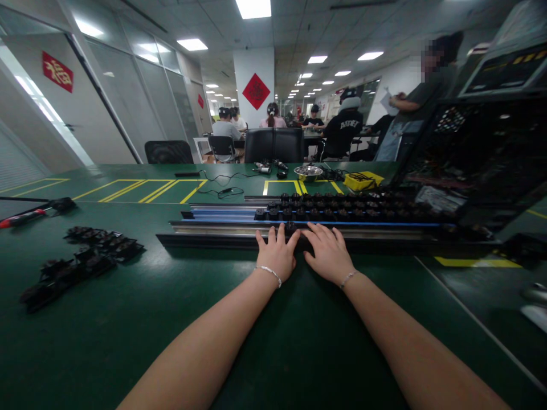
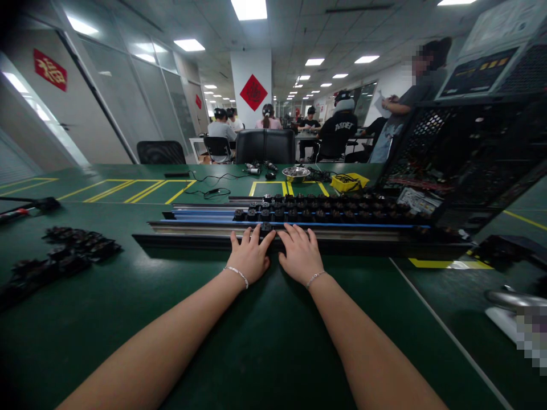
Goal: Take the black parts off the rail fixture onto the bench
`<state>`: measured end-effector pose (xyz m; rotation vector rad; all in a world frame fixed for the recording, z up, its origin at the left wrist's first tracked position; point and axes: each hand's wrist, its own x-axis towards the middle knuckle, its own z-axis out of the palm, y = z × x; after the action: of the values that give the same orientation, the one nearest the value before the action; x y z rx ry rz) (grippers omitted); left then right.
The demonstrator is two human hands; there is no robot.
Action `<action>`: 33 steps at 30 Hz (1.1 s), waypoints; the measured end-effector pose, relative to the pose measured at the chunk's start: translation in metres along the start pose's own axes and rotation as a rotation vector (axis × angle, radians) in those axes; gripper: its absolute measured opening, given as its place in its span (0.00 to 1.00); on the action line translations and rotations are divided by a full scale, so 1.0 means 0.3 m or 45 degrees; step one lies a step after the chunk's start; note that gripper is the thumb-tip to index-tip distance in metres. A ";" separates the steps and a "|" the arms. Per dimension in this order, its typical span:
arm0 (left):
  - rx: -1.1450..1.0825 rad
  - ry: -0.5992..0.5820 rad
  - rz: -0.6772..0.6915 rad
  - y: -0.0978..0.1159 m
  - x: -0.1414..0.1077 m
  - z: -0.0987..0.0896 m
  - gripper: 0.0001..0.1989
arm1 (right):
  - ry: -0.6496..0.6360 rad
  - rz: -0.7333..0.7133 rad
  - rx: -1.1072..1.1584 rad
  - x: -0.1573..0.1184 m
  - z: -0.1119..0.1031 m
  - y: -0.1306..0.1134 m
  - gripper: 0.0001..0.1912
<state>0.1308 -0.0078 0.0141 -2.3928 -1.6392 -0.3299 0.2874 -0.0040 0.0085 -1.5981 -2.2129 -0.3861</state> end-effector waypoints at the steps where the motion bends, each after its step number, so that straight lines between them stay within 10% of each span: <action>1: -0.002 0.001 -0.001 -0.001 0.000 -0.001 0.33 | 0.003 -0.002 0.001 0.000 0.000 0.000 0.24; 33: -0.023 0.076 -0.072 -0.054 0.003 -0.008 0.29 | -0.006 0.003 0.009 0.000 -0.006 0.003 0.23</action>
<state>0.1158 -0.0021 0.0176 -2.3291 -1.6872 -0.4243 0.2886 -0.0045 0.0101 -1.5993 -2.2130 -0.3737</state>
